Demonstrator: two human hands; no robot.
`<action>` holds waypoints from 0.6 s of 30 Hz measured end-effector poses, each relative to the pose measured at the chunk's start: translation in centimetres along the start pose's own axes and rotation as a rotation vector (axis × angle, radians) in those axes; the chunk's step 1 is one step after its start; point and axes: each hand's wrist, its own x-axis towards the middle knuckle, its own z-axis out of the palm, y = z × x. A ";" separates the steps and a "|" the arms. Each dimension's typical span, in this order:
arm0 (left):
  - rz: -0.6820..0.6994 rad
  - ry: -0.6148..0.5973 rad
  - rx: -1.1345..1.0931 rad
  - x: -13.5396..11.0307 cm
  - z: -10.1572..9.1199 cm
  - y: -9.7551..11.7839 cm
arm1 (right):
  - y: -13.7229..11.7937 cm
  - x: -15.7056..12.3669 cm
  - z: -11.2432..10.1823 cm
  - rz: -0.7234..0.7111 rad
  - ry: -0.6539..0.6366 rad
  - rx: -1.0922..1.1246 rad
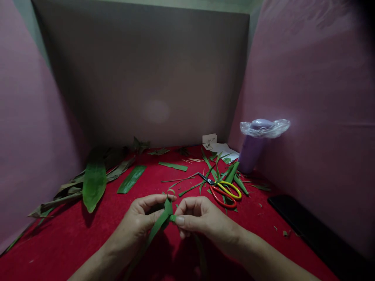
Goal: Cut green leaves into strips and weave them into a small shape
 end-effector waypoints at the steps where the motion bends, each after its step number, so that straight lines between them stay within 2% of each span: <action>1: -0.032 -0.007 -0.017 0.0 0.1 0.0 | 0.0 0.0 0.0 -0.018 0.009 -0.017; 8: -0.192 -0.130 -0.066 -0.1 0.3 0.1 | -0.1 -0.6 0.4 -0.292 0.134 -0.471; 12: -0.213 -0.186 -0.088 -0.1 0.3 0.2 | -0.2 -0.8 0.4 -0.392 0.143 -0.540; 18: -0.241 -0.216 -0.138 0.1 0.3 0.0 | 0.3 -0.7 0.4 -0.467 0.170 -0.661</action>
